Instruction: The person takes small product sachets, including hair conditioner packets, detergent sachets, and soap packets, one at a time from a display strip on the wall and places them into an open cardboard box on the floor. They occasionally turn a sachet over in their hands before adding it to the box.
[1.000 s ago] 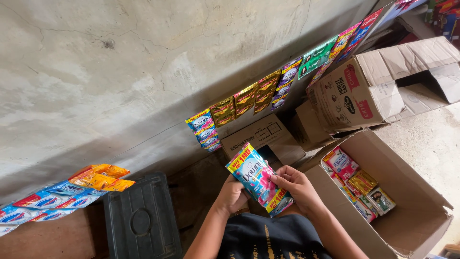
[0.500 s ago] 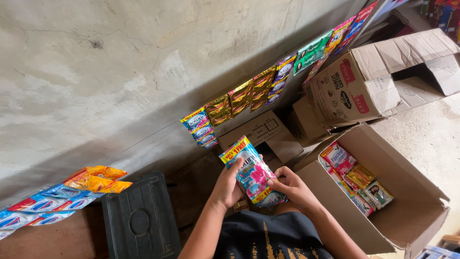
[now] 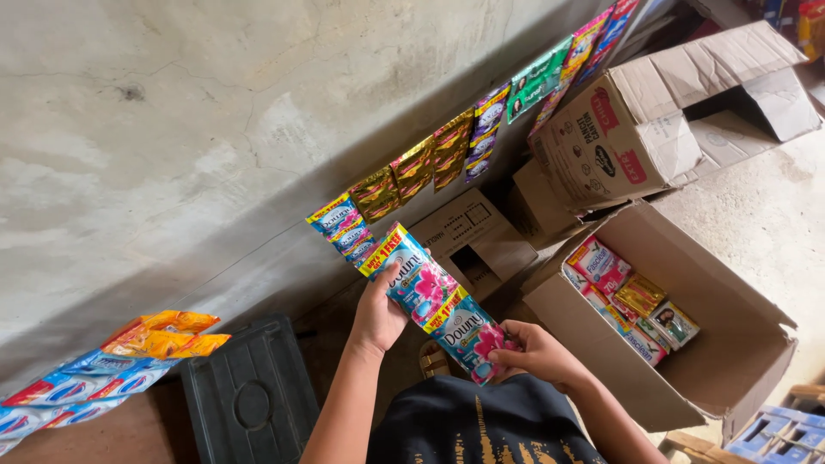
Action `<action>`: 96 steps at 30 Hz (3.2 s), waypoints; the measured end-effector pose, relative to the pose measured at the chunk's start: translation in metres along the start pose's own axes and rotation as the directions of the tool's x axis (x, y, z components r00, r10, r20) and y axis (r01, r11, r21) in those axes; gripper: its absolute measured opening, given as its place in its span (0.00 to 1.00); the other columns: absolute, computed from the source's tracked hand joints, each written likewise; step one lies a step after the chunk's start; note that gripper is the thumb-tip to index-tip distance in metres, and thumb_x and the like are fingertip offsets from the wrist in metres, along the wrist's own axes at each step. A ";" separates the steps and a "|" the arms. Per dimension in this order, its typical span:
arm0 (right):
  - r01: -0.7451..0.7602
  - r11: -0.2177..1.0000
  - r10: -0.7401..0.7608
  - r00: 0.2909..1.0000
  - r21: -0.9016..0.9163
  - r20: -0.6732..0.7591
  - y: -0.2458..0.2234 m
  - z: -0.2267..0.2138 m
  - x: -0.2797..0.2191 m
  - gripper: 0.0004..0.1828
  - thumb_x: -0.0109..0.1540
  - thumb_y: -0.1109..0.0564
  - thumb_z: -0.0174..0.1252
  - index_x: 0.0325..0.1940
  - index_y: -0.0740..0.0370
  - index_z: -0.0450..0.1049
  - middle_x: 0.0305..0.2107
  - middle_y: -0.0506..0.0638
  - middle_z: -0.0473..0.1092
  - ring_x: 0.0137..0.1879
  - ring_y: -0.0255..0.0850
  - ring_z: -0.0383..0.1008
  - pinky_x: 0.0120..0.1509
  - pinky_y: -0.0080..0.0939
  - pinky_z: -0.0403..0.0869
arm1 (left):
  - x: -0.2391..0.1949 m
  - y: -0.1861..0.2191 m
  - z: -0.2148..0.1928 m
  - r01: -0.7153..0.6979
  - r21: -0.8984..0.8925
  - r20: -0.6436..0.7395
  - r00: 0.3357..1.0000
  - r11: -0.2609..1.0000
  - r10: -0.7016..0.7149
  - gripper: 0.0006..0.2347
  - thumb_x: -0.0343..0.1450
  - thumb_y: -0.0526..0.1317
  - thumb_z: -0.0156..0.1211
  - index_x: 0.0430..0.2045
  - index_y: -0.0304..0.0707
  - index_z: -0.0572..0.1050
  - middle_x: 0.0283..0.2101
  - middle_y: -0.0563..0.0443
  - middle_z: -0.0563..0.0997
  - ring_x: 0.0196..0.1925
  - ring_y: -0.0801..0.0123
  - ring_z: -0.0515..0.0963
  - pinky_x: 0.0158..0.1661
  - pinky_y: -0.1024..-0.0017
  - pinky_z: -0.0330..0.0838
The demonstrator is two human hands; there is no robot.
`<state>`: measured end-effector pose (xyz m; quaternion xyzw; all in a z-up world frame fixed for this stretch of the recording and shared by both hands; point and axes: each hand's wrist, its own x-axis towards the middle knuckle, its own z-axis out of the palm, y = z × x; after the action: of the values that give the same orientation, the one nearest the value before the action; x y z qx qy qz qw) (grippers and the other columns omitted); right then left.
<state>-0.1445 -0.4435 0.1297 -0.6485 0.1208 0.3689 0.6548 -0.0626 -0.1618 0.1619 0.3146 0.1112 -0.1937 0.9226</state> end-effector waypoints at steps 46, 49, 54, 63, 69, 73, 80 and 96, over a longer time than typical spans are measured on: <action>0.042 0.500 0.112 0.987 0.865 -0.112 0.030 -0.054 -0.071 0.37 0.63 0.29 0.46 0.46 0.68 0.76 0.31 0.59 0.79 0.34 0.48 0.83 0.37 0.49 0.83 | 0.012 -0.112 0.138 -0.575 0.779 0.627 0.694 0.250 -0.354 0.26 0.61 0.30 0.68 0.56 0.46 0.73 0.61 0.38 0.71 0.60 0.45 0.76 0.58 0.62 0.73; 0.093 0.354 0.109 0.984 0.931 -0.139 0.047 -0.068 -0.071 0.35 0.63 0.30 0.49 0.47 0.66 0.75 0.35 0.60 0.78 0.36 0.48 0.83 0.42 0.51 0.83 | 0.010 -0.133 0.139 -0.849 0.527 0.770 0.454 0.046 -0.449 0.28 0.58 0.32 0.71 0.55 0.49 0.75 0.63 0.38 0.68 0.71 0.38 0.64 0.67 0.48 0.58; 0.214 0.377 0.027 0.970 0.901 -0.242 0.064 -0.084 -0.077 0.27 0.64 0.41 0.54 0.57 0.63 0.72 0.43 0.58 0.78 0.45 0.46 0.82 0.49 0.47 0.82 | 0.016 -0.157 0.151 -0.917 0.383 0.809 0.393 -0.116 -0.438 0.23 0.59 0.34 0.69 0.48 0.59 0.80 0.70 0.42 0.60 0.76 0.35 0.52 0.69 0.38 0.47; 0.458 0.338 -0.076 0.884 0.822 -0.461 0.072 -0.139 -0.084 0.31 0.63 0.53 0.60 0.70 0.59 0.61 0.51 0.56 0.74 0.52 0.43 0.80 0.55 0.47 0.81 | 0.042 -0.186 0.178 -0.654 0.753 0.629 0.684 0.069 -0.369 0.39 0.61 0.30 0.62 0.71 0.42 0.53 0.72 0.29 0.55 0.75 0.37 0.53 0.69 0.48 0.50; 0.444 0.336 -0.028 0.886 0.830 -0.463 0.059 -0.161 -0.090 0.31 0.62 0.52 0.58 0.69 0.53 0.61 0.50 0.54 0.74 0.51 0.43 0.80 0.51 0.49 0.81 | 0.075 -0.230 0.177 0.337 0.714 0.177 0.762 0.614 -0.624 0.29 0.70 0.37 0.63 0.67 0.39 0.61 0.61 0.44 0.75 0.64 0.62 0.73 0.64 0.64 0.66; 0.439 0.328 -0.021 0.888 0.836 -0.458 0.069 -0.169 -0.082 0.31 0.62 0.52 0.58 0.69 0.53 0.61 0.51 0.53 0.74 0.53 0.43 0.78 0.53 0.49 0.80 | 0.078 -0.249 0.185 0.531 0.628 0.072 0.687 0.568 -0.723 0.24 0.70 0.35 0.64 0.62 0.35 0.64 0.56 0.45 0.76 0.58 0.65 0.77 0.58 0.65 0.72; 0.453 0.360 -0.032 0.880 0.815 -0.475 0.082 -0.181 -0.074 0.31 0.63 0.54 0.59 0.70 0.56 0.61 0.52 0.51 0.73 0.56 0.40 0.76 0.58 0.44 0.77 | 0.091 -0.277 0.180 0.599 0.544 -0.050 0.722 0.588 -0.690 0.24 0.69 0.34 0.65 0.60 0.41 0.65 0.54 0.49 0.78 0.55 0.67 0.79 0.56 0.65 0.75; 0.108 0.952 0.085 0.808 0.288 -0.583 0.204 -0.286 -0.015 0.19 0.66 0.44 0.57 0.55 0.56 0.77 0.42 0.50 0.77 0.48 0.36 0.77 0.50 0.39 0.76 | 0.107 -0.301 0.145 0.706 0.433 -0.300 0.699 0.560 -0.650 0.22 0.66 0.33 0.65 0.57 0.45 0.69 0.48 0.47 0.82 0.49 0.62 0.83 0.50 0.56 0.79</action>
<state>-0.1939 -0.7395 -0.0531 -0.6215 0.3697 0.1221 0.6798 -0.0829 -0.5017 0.0777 0.4926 0.2158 -0.5387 0.6485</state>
